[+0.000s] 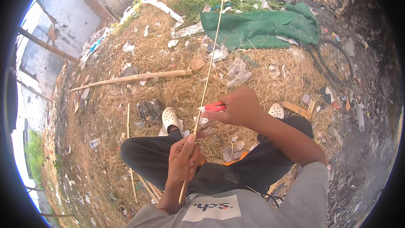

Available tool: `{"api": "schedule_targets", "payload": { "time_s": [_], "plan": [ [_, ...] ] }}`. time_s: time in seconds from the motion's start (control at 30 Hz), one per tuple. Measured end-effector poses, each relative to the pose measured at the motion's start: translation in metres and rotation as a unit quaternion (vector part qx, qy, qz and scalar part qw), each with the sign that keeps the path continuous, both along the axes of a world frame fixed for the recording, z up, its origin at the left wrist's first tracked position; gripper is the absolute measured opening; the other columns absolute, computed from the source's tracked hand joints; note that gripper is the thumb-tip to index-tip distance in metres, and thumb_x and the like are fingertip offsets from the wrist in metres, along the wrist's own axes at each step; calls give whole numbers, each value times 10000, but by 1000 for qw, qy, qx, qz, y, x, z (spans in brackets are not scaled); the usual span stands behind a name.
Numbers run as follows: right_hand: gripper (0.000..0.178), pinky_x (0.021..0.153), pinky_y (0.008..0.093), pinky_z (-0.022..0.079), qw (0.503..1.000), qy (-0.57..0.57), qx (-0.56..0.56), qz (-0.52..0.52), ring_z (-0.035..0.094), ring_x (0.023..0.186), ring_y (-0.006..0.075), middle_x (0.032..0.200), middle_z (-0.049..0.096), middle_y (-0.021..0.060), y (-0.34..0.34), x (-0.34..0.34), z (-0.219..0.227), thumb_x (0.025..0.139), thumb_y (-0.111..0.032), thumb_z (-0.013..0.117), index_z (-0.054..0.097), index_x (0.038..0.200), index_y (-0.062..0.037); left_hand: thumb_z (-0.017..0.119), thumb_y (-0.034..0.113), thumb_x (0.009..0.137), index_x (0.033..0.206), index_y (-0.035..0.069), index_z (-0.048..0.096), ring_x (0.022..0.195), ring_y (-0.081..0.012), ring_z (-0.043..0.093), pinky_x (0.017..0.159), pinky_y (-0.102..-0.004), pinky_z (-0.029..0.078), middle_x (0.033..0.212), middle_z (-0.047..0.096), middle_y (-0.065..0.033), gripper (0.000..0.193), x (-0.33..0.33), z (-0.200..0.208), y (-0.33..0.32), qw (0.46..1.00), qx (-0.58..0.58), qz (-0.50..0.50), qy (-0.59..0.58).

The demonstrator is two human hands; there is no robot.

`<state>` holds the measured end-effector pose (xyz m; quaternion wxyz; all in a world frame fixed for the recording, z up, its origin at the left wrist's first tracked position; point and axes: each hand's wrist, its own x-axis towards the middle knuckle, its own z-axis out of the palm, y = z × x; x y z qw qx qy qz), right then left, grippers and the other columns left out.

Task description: The person sits on the ground and uses a red utility knife to shave the surface of a long, thin bamboo stick. They hold the stick with their left hand and repeatedly scrape along its length with the knife in their right hand, removing thin strips of material.

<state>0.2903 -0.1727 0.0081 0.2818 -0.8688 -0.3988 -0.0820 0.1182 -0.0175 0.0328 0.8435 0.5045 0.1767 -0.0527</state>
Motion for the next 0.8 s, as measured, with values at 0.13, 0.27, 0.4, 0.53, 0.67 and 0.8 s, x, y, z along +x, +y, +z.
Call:
{"api": "schedule_targets", "payload": {
  "time_s": [0.13, 0.27, 0.4, 0.53, 0.67, 0.8],
  "plan": [
    [685, 415, 402, 379, 1000, 2, -5, 2, 516, 414, 290, 441, 450, 96, 1, 0, 5, 732, -730, 658, 547, 518, -90, 418, 262, 1066, 1203, -75, 566, 387, -33, 262, 442, -235, 252, 474, 347, 63, 392, 1, 0, 0, 1000, -7, -2, -3],
    [667, 420, 396, 393, 999, -15, -38, 24, 535, 424, 294, 442, 464, 95, 0, -8, 6, 724, -720, 674, 560, 522, -94, 423, 267, 1065, 1195, -77, 567, 397, -30, 258, 448, -234, 249, 476, 350, 62, 395, 2, 2, -4, 1000, -2, 0, 1],
    [661, 423, 405, 390, 998, 11, 2, -62, 543, 429, 301, 441, 471, 98, -2, 16, -2, 712, -711, 691, 541, 510, -100, 435, 272, 1062, 1179, -78, 577, 405, -30, 257, 450, -237, 248, 477, 346, 62, 396, -1, 3, -5, 1000, 20, -4, -4],
    [695, 419, 387, 414, 999, -14, -14, 40, 553, 410, 291, 421, 487, 95, 4, -16, 4, 710, -758, 648, 608, 524, -89, 446, 273, 1060, 1173, -75, 583, 413, -27, 264, 442, -235, 243, 483, 354, 62, 391, -2, -1, -2, 999, 44, -4, -11],
    [673, 434, 415, 390, 998, -54, -28, -35, 533, 443, 314, 456, 466, 108, -4, 27, 2, 704, -717, 689, 539, 516, -88, 450, 272, 1059, 1175, -77, 581, 417, -28, 273, 430, -226, 232, 492, 366, 62, 390, -13, 1, 0, 998, 67, -17, 7],
    [683, 438, 425, 396, 995, -82, -25, -46, 531, 444, 323, 456, 461, 119, -7, 33, 2, 726, -724, 660, 557, 539, -76, 447, 266, 1060, 1174, -96, 573, 423, -31, 278, 427, -221, 225, 500, 370, 60, 400, -20, 4, 1, 998, 56, -32, 17]
  ]
}}
